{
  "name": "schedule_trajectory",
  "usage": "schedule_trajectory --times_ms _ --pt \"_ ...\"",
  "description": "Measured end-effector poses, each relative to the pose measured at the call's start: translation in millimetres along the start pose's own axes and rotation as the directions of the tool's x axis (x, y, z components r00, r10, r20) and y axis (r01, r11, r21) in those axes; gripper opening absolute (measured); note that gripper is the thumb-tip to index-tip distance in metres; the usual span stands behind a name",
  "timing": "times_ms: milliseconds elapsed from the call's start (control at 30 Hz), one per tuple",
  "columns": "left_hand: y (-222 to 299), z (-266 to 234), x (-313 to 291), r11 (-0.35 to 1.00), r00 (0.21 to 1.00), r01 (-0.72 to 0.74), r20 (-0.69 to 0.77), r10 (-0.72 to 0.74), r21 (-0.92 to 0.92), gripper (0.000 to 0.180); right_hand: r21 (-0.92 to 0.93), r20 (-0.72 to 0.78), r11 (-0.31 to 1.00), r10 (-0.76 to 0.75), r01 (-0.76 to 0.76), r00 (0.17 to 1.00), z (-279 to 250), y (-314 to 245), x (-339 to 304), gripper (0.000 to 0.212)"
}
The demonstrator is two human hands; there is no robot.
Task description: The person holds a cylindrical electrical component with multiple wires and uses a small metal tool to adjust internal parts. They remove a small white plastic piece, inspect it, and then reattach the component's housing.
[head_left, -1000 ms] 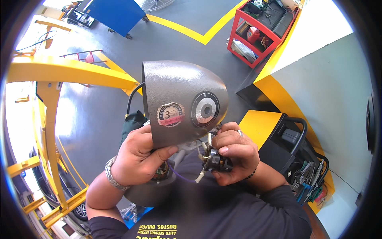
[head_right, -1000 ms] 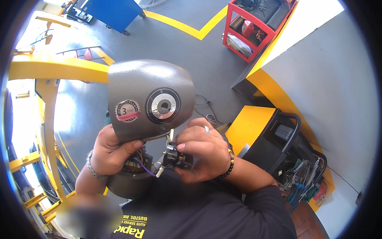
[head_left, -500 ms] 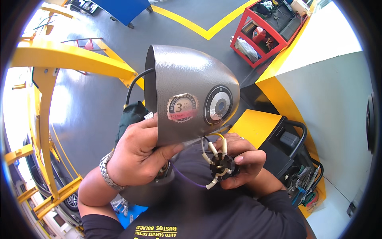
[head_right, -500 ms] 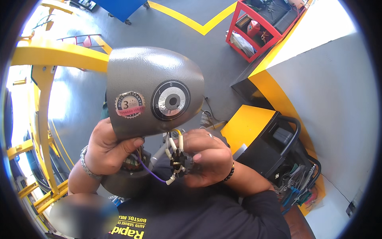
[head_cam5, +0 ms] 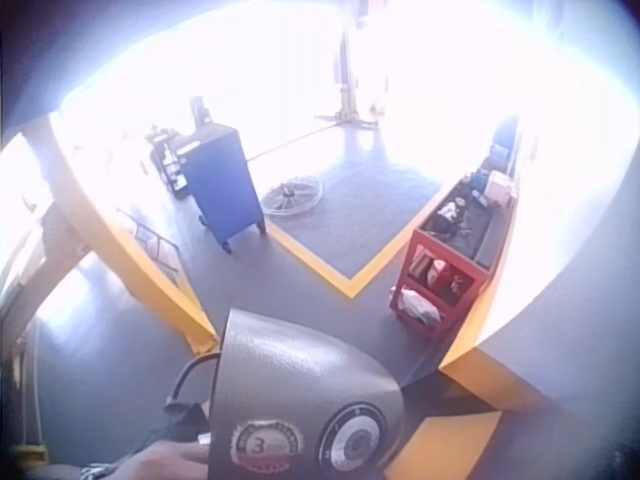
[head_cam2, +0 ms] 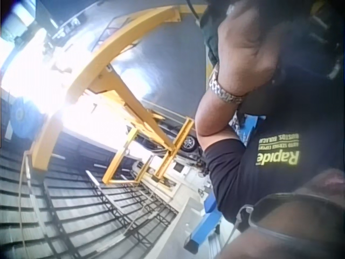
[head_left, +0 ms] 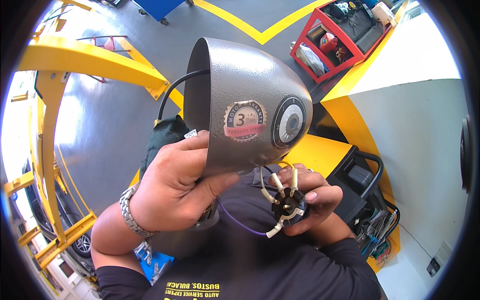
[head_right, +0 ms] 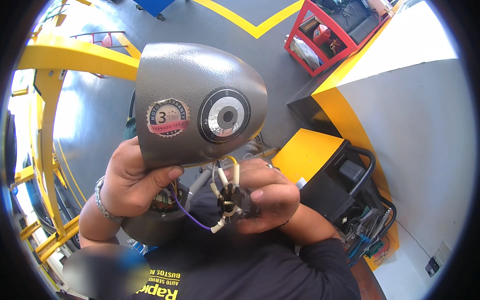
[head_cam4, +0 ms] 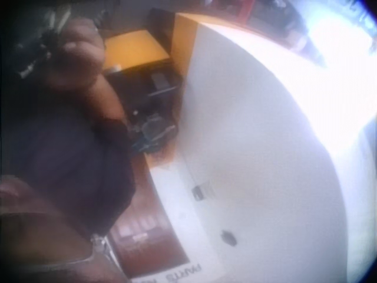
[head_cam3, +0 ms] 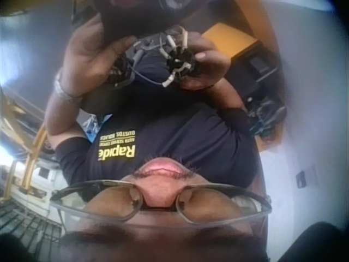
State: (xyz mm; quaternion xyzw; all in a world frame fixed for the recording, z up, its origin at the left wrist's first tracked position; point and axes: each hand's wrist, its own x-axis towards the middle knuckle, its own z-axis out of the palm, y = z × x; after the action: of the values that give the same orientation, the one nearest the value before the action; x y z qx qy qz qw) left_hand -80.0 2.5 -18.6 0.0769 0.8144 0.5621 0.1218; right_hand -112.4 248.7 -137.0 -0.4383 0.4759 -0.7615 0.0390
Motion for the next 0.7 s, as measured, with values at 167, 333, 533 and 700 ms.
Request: schedule_trajectory --times_ms 167,333,533,700 --pt "1 0 0 1.0 1.0 -0.007 0.0 0.007 -0.012 0.026 -0.143 -0.037 0.989 0.027 -0.032 0.999 -2 -7 1 0.066" --pt "6 -2 0 0.996 0.998 0.057 0.02 -0.056 -0.062 0.026 -0.213 -0.062 0.977 -0.046 0.032 0.997 -4 -6 13 0.076" --pt "7 -2 -1 0.996 0.998 0.067 0.008 -0.067 -0.067 0.025 -0.207 -0.152 0.976 -0.096 0.063 0.984 6 -3 21 0.072" --pt "5 -3 -2 0.996 0.999 0.044 0.003 -0.044 -0.072 0.024 -0.239 -0.149 0.969 -0.109 0.071 0.983 2 -3 20 0.063"
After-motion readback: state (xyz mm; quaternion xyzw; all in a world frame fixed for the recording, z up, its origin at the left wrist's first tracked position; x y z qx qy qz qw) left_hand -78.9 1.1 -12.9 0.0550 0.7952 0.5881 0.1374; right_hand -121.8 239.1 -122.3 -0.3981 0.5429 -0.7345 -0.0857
